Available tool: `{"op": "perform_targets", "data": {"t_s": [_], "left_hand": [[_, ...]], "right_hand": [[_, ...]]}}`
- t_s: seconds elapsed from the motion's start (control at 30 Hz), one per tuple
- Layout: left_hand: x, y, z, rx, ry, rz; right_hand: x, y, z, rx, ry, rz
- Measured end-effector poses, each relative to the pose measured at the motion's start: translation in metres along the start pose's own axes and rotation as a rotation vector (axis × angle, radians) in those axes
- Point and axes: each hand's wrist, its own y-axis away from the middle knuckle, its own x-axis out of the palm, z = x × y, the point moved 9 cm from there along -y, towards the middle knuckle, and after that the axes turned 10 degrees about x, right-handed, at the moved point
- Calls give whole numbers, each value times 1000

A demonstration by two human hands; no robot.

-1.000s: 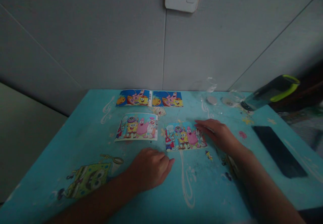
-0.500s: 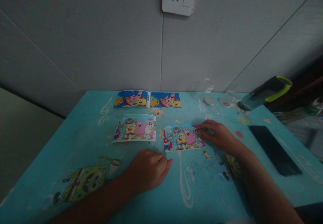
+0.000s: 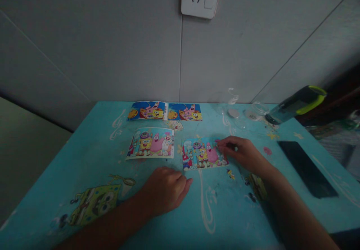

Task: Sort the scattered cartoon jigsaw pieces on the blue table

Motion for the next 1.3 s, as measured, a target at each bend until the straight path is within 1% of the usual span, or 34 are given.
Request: {"op": "perform_targets", "data": {"t_s": [0.13,0.23,0.37,0.53,0.7,0.83,1.0,1.17,1.3], "left_hand": [[0,0,-1,7,-6,2],[0,0,0,-4,-13,2],[0,0,0,-2,-4,5],[0,0,0,0,-4,11],[-1,1,-1,4,-4,-14],[0,2,0,-3,3,-17],[-3,0,0,2,-4,-27],[-1,1,0,0,8,-26],[0,1,0,0,15,-17]], "right_hand": [[1,1,-4,8,-84,41],[4,1,-10,47,-158,84],[6,2,-10,54,-219,108],[2,-2,-23,190,-217,86],[3,-4,-31,264,-260,103],[6,-3,-32,266,-272,110],[3,-2,-31,224,-239,81],[5,-3,-33,260,-184,96],[7,-4,-33,247,-153,88]]}}
